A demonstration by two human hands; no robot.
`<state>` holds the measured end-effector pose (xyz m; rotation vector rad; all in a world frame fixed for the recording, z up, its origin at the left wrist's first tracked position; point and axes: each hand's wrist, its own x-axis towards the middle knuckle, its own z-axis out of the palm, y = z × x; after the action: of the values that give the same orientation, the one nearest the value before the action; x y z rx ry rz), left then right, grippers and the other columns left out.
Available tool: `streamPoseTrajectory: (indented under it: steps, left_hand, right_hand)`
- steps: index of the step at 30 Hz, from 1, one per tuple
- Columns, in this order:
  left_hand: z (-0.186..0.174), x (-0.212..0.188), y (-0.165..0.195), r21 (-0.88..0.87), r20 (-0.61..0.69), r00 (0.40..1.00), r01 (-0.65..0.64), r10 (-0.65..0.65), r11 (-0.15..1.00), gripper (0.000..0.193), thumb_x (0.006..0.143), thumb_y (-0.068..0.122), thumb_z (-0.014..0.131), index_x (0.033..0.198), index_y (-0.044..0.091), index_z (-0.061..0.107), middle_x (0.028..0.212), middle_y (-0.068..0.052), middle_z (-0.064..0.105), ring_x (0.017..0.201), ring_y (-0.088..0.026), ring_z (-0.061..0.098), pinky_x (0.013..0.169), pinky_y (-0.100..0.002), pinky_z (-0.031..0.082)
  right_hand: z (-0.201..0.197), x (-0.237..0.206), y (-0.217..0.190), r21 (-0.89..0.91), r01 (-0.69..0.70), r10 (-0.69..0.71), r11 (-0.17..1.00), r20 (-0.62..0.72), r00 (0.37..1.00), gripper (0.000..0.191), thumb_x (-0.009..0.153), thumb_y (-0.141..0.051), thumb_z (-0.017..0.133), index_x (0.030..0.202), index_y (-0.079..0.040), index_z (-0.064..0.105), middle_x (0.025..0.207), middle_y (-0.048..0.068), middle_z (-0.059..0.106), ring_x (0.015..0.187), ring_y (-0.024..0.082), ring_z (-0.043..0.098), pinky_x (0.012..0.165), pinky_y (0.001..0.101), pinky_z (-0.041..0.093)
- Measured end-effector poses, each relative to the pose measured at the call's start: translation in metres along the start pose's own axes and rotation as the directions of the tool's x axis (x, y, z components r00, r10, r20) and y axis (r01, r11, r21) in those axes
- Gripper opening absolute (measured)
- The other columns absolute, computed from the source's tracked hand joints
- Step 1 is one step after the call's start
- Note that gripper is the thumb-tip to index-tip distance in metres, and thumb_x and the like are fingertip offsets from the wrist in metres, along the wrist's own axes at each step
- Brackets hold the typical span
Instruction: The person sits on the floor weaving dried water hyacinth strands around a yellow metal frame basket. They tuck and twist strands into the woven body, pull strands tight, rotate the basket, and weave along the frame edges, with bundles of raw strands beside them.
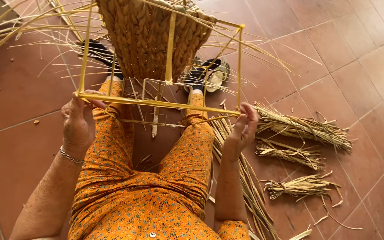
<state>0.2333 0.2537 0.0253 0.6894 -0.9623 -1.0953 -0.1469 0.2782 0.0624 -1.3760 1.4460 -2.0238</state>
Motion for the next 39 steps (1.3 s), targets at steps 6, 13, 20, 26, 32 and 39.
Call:
streamPoseTrajectory:
  steps: [6,13,20,26,32,39]
  left_hand:
    - [-0.002,0.001,0.002,0.084,0.002,1.000,-0.011,0.011,0.996,0.049,0.118,0.042,0.049,0.108,-0.001,0.070,0.118,-0.012,0.070,0.115,-0.021,0.064,0.111,-0.038,0.049]
    - [0.006,0.007,0.016,0.130,-0.048,0.997,0.066,-0.060,0.989,0.044,0.116,0.041,0.053,0.121,-0.001,0.067,0.110,-0.007,0.067,0.106,-0.015,0.061,0.105,-0.035,0.051]
    - [0.063,0.015,0.089,0.504,-0.171,0.940,-0.173,0.294,0.846,0.037,0.096,0.010,0.062,0.131,0.008,0.052,0.119,-0.004,0.061,0.110,-0.021,0.057,0.101,-0.038,0.044]
    - [0.119,0.028,0.120,0.543,0.716,0.561,-0.822,0.415,0.173,0.023,0.092,0.003,0.073,0.115,0.005,0.068,0.113,-0.010,0.065,0.109,-0.029,0.061,0.101,-0.047,0.048]
    - [0.148,0.051,0.093,0.395,0.901,0.405,-0.914,0.155,0.090,0.034,0.083,0.013,0.066,0.112,-0.004,0.066,0.105,-0.012,0.068,0.106,-0.027,0.065,0.100,-0.042,0.052]
    - [0.156,0.040,0.075,0.486,0.873,0.486,-0.868,-0.025,0.101,0.026,0.087,0.010,0.064,0.110,-0.004,0.062,0.087,-0.010,0.062,0.085,-0.024,0.064,0.075,-0.036,0.057]
  right_hand:
    - [0.021,0.024,-0.088,-0.350,0.649,-0.508,0.676,0.416,0.754,0.013,0.102,-0.014,0.070,0.113,-0.007,0.069,0.119,0.010,0.068,0.124,0.032,0.056,0.108,0.0447,0.047]
    - [0.041,0.038,-0.085,-0.272,0.719,-0.496,0.639,0.569,0.656,0.013,0.097,-0.014,0.079,0.105,-0.009,0.070,0.097,0.003,0.069,0.092,0.024,0.063,0.094,0.0429,0.047]
    - [0.049,0.042,-0.071,-0.265,0.736,-0.474,0.623,0.620,0.625,0.016,0.099,-0.010,0.074,0.104,-0.005,0.060,0.101,0.012,0.069,0.089,0.027,0.063,0.079,0.0401,0.051]
    - [0.053,0.044,-0.072,-0.144,0.783,-0.514,0.605,0.680,0.523,0.017,0.100,-0.002,0.072,0.112,0.001,0.060,0.100,0.012,0.071,0.084,0.027,0.070,0.073,0.0389,0.056]
    - [0.041,0.047,-0.084,-0.108,0.801,-0.499,0.589,0.732,0.465,0.028,0.098,0.003,0.072,0.123,0.003,0.060,0.110,0.015,0.072,0.090,0.027,0.073,0.074,0.0378,0.058]
    - [0.036,0.052,-0.092,-0.092,0.813,-0.505,0.574,0.742,0.441,0.036,0.093,0.011,0.066,0.128,0.004,0.060,0.122,0.018,0.070,0.105,0.029,0.073,0.086,0.0391,0.060]
